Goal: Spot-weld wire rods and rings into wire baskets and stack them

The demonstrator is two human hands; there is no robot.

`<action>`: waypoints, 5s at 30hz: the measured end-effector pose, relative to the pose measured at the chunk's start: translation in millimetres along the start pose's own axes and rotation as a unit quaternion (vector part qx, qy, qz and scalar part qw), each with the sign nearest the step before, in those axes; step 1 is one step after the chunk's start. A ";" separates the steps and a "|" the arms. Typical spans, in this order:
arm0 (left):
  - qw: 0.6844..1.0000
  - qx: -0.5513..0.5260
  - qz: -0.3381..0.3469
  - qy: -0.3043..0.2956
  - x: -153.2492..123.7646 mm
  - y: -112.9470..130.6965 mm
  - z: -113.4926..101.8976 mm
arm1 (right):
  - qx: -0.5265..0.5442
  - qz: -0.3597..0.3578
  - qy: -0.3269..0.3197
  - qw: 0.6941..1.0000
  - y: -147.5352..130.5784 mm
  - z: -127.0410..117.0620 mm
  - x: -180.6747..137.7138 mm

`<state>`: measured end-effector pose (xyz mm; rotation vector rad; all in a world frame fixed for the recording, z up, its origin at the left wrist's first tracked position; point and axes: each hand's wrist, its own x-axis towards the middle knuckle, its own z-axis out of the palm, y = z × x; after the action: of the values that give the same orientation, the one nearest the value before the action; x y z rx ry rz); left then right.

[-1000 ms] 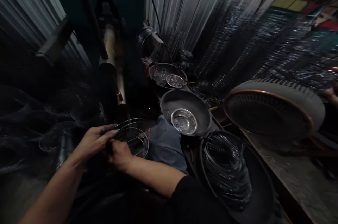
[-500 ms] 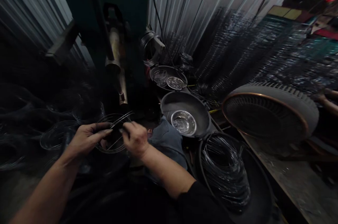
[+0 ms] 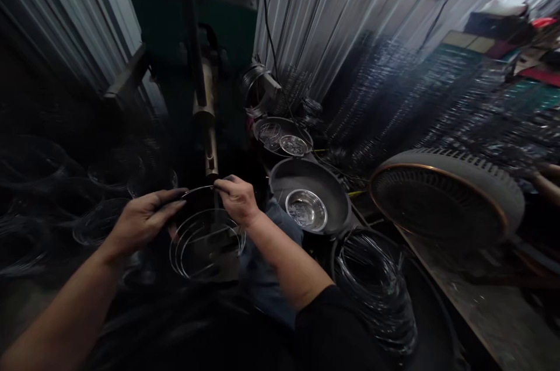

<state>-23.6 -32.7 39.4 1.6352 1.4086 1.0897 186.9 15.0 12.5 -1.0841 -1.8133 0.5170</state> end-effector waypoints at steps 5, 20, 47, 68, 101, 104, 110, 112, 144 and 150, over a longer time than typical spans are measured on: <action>0.977 0.144 0.155 0.035 24.2 -18.8 18.0 | -0.082 0.028 -0.048 0.995 -2.7 -5.0 16.3; 0.972 0.207 0.114 -0.018 53.1 -53.1 29.1 | -0.115 0.062 -0.164 0.978 27.0 7.5 31.8; 0.942 -0.212 -0.243 -0.095 24.9 -46.2 7.9 | 0.087 0.190 -0.149 0.967 51.2 23.0 6.2; 0.992 -0.020 -0.002 -0.124 -40.2 -3.0 63.0 | 0.397 0.417 -0.185 0.796 -17.4 2.3 -21.1; 0.948 0.201 0.220 0.115 -2.2 -9.2 19.0 | -0.020 -0.038 -0.019 0.999 -12.8 -14.4 3.8; 0.936 0.251 0.228 0.094 5.9 -9.7 20.4 | -0.028 0.007 -0.035 0.999 -13.7 -16.1 8.3; 0.923 0.323 0.204 0.038 20.4 -20.8 27.8 | -0.057 0.102 -0.088 0.989 -7.6 -15.3 12.5; 0.931 0.308 0.194 0.024 23.1 -26.1 31.1 | -0.064 0.114 -0.098 0.987 -3.7 -13.9 11.8; 0.974 0.207 0.087 0.026 95.5 -11.3 23.1 | -0.170 0.068 -0.177 0.967 19.1 -8.6 90.7; 0.984 0.168 0.062 0.013 98.9 -5.9 19.9 | -0.150 0.082 -0.197 0.965 15.9 -10.7 98.3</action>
<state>-2.6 66.1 40.8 1.9764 1.5925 0.9826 185.9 105.5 55.4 -1.4242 -2.2109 0.6018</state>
